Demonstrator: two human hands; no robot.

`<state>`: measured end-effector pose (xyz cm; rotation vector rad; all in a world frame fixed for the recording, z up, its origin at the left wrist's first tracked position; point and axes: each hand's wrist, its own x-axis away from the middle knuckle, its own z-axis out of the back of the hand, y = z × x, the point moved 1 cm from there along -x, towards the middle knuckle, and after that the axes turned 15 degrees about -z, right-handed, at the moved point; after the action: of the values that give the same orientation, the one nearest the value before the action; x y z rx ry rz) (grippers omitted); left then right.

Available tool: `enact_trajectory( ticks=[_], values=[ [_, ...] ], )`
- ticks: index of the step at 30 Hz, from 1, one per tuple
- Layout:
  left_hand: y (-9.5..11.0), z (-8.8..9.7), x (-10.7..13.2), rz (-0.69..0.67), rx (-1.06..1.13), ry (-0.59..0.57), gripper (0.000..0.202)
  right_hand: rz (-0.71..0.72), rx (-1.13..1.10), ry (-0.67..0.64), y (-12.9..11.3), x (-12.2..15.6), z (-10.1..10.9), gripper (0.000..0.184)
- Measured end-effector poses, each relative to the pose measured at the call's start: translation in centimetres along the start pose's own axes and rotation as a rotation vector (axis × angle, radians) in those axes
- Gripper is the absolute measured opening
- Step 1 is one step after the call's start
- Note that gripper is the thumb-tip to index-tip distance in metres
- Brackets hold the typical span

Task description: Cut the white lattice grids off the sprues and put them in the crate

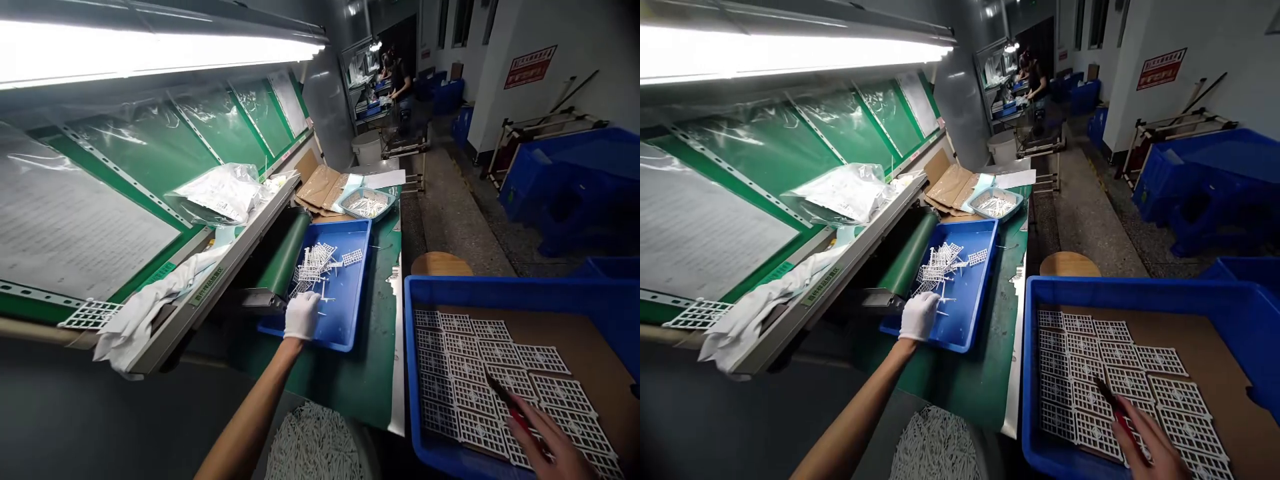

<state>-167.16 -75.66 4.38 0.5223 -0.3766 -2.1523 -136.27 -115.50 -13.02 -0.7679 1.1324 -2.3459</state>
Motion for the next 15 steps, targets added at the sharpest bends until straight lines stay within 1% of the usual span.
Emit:
enact_trajectory(
  ticks=[1,2,4,6,7,8,10,12,15],
  values=[
    [0.9,0.7,1.8,-0.031,0.04,0.002,0.015,0.012,0.006,-0.071,-2.8,1.2,-1.1,0.05],
    [1.9,1.3,3.9,-0.055,0.082,0.006,0.016,0.075,0.0,-0.116,-5.8,2.4,-2.1,0.051],
    [4.1,2.6,8.5,-0.079,0.163,0.033,0.016,0.256,0.033,-0.181,-11.6,4.9,-4.0,0.05],
    [6.4,3.9,13.3,-0.095,0.27,0.12,0.015,0.464,0.083,-0.211,-16.2,7.4,-5.3,0.05],
    [7.5,4.6,15.6,-0.108,0.319,0.184,0.016,0.555,0.116,-0.216,-17.9,8.6,-5.7,0.05],
    [8.4,5.3,17.8,-0.131,0.355,0.247,0.017,0.632,0.149,-0.221,-19.1,9.8,-5.9,0.051],
    [10.0,6.5,21.6,-0.211,0.363,0.335,0.021,0.745,0.208,-0.232,-20.3,12.0,-6.0,0.053],
    [11.0,7.6,24.6,-0.306,0.308,0.349,0.025,0.817,0.244,-0.254,-20.6,14.1,-5.8,0.053],
    [11.6,9.1,28.0,-0.41,0.256,0.354,0.034,0.9,0.255,-0.3,-20.7,16.9,-5.4,0.052]
  ],
)
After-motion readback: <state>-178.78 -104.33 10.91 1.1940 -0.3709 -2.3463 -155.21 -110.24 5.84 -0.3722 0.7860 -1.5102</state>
